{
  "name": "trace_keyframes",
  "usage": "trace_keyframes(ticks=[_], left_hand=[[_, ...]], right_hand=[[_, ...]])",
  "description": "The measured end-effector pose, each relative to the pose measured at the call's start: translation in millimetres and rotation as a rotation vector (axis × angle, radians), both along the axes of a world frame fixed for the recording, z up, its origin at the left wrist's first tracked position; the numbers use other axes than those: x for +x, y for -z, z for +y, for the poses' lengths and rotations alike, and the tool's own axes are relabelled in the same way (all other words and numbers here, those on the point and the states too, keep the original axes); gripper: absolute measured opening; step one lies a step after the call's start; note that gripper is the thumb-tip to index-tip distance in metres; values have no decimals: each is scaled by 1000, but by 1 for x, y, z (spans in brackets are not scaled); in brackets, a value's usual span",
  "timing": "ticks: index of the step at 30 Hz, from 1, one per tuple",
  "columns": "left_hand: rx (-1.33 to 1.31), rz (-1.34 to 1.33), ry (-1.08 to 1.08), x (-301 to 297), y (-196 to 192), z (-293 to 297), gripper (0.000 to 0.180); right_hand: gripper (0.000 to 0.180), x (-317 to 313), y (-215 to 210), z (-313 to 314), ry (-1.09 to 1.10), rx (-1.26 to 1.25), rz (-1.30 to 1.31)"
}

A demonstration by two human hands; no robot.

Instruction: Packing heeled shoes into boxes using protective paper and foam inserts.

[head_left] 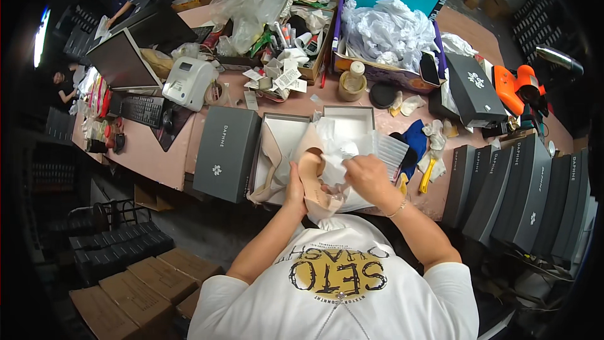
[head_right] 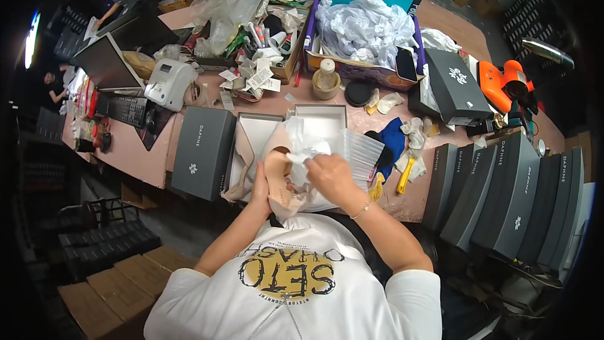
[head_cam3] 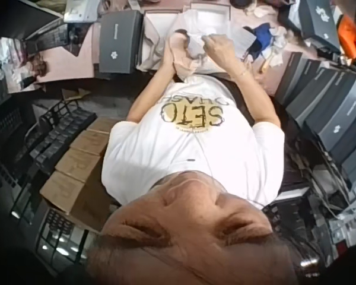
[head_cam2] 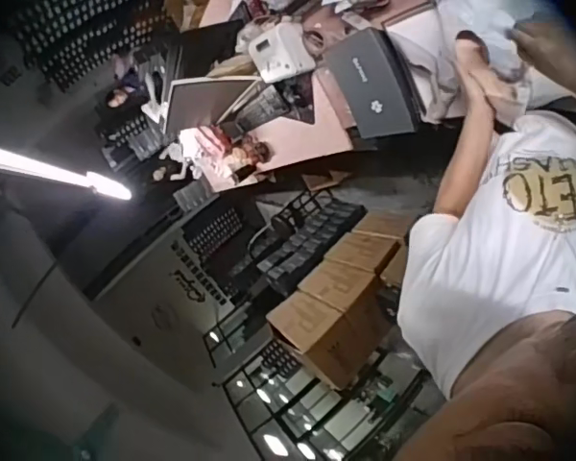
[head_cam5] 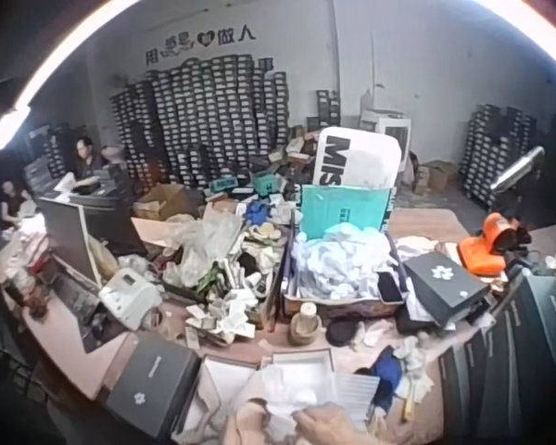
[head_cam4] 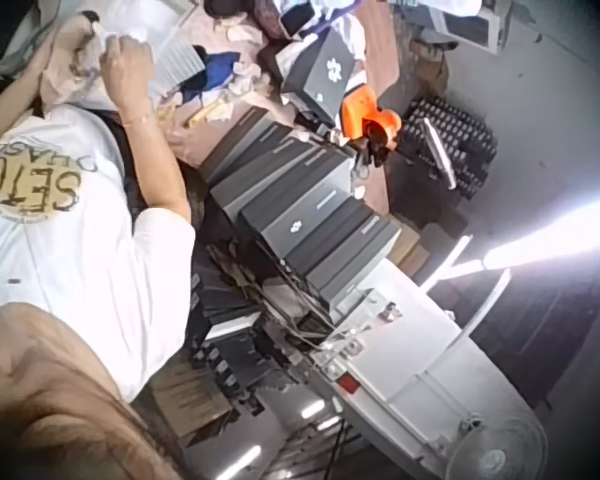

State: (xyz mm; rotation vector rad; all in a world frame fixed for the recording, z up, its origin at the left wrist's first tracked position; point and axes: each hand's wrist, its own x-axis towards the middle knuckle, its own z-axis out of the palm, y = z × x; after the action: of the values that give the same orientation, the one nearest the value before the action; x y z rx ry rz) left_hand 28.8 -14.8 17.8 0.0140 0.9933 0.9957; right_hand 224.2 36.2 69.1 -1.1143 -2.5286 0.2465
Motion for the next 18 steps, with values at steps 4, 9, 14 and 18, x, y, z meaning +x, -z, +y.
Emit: trace_keyframes(ticks=[4,9,14,18], left_hand=[[39,-134,5,-8,24,6,83],[95,-82,-10,16,-24,20,84],[237,49,14,34,-30,12,88],[218,55,108,35,-28,10,92]], right_hand=[[23,11,9,17,250,95,6],[46,-42,-4,11,-38,-796,325],[72,-76,52,23,145,-669,253],[81,-90,77,27,270,-704,305]])
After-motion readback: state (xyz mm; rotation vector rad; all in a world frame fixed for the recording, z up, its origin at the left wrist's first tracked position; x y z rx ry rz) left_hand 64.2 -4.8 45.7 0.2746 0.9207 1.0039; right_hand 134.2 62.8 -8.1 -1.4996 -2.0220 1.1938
